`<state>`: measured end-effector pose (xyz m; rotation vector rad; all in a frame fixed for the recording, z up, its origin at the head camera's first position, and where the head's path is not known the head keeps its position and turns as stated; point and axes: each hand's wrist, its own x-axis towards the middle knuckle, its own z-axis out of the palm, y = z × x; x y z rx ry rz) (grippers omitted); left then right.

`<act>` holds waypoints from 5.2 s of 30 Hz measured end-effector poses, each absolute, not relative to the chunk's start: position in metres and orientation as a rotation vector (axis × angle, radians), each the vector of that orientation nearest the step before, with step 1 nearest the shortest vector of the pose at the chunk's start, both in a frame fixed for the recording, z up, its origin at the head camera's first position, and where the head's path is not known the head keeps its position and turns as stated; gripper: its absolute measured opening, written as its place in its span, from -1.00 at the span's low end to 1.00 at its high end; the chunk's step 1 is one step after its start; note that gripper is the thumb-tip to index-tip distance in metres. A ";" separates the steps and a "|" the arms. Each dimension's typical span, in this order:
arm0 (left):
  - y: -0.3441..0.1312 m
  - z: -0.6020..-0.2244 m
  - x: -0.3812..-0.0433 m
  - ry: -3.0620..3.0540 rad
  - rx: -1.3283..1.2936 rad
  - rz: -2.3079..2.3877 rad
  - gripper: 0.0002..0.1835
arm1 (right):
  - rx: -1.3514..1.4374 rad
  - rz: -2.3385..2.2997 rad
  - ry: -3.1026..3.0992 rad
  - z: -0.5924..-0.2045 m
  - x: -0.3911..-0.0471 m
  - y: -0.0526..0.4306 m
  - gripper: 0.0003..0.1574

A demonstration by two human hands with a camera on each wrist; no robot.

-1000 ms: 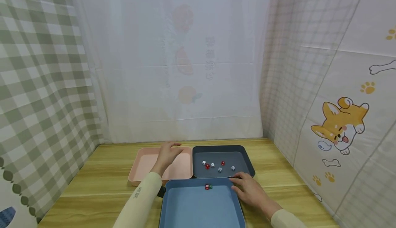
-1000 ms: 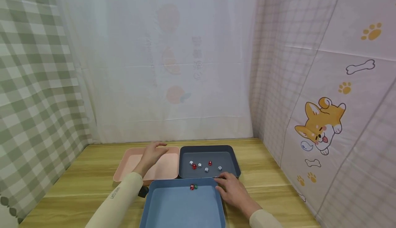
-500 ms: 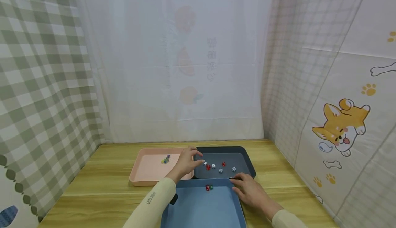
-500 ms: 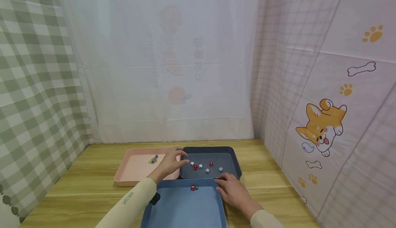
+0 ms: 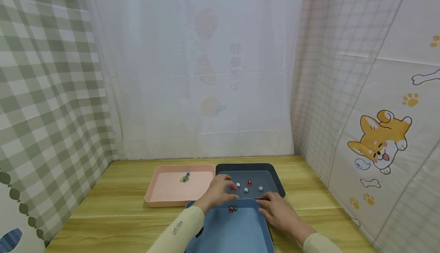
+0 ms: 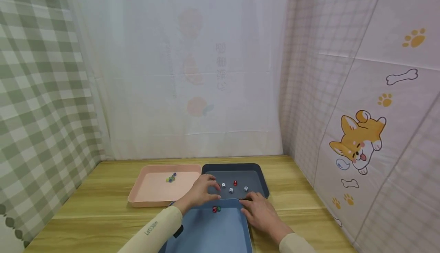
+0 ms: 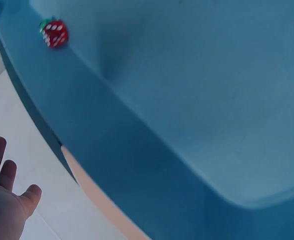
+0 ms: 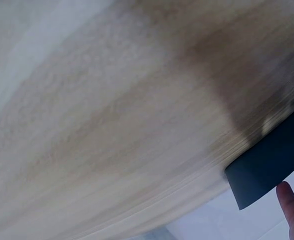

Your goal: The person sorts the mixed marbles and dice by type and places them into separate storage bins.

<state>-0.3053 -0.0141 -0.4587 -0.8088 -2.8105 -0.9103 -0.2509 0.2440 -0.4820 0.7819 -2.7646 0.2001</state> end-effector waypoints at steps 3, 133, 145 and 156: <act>-0.012 -0.462 -0.302 -2.828 -0.832 -0.814 -0.82 | 0.789 0.211 -2.754 -0.482 -0.251 0.244 -0.61; -0.169 -0.471 -0.342 -2.667 -0.041 -1.201 -0.71 | 0.730 0.265 -2.788 -0.485 -0.250 0.244 -0.60; -0.170 -0.469 -0.344 -2.684 -0.067 -1.193 -0.67 | 0.717 0.263 -2.802 -0.485 -0.250 0.243 -0.59; -0.171 -0.465 -0.341 -2.754 -0.212 -1.143 -0.64 | 0.713 0.277 -2.790 -0.484 -0.249 0.243 -0.60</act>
